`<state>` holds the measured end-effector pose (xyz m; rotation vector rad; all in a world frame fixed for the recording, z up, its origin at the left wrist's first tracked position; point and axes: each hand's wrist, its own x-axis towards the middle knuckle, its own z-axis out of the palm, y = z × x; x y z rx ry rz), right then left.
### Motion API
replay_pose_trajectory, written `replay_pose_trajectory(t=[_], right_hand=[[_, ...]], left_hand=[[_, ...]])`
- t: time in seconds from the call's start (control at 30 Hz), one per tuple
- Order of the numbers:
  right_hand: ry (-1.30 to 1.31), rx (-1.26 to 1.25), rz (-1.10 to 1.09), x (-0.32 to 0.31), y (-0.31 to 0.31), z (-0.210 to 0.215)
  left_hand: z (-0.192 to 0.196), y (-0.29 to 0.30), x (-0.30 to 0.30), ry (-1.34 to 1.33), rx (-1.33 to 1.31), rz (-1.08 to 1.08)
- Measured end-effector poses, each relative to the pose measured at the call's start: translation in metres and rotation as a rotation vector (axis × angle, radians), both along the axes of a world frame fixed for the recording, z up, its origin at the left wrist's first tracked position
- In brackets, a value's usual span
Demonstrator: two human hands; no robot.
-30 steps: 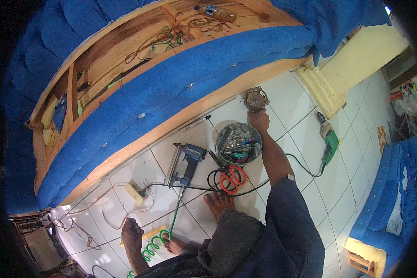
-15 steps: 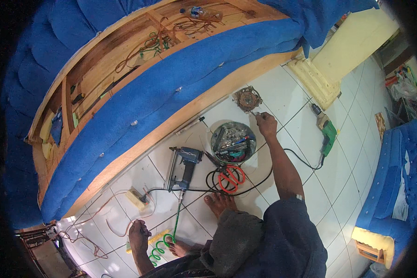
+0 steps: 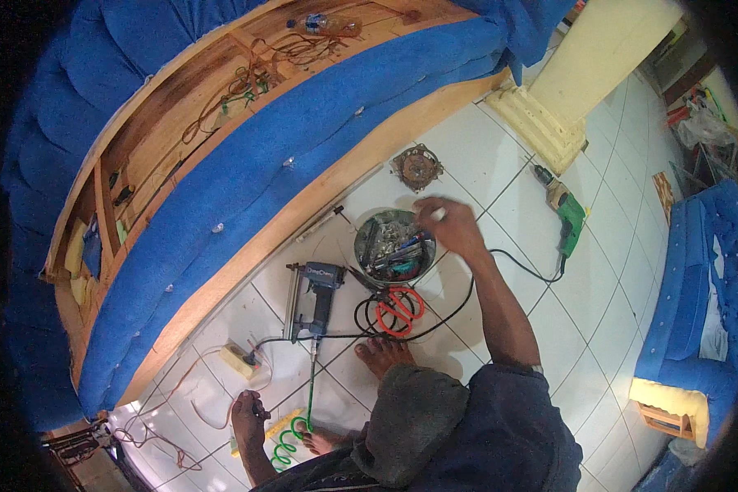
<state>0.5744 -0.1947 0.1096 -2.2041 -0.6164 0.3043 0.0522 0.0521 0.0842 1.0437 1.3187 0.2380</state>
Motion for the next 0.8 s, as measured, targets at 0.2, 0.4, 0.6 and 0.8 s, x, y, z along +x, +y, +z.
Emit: replay_pose_trajectory(t=[0.2,0.4,0.6,0.8], right_hand=[[0.157,-0.171,-0.316,0.084,0.019,-0.107],[0.114,-0.289,-0.612,0.080,0.062,-0.147],[0.029,-0.159,-0.609,0.089,0.054,-0.162],[0.005,-0.047,-0.461,0.076,0.001,-0.094]], left_hand=[[-0.002,-0.004,-0.007,0.009,-0.021,-0.006],[0.003,-0.008,-0.013,0.086,0.015,-0.015],[0.007,-0.005,-0.013,0.119,0.037,-0.042],[0.007,-0.008,-0.007,0.047,0.003,-0.026]])
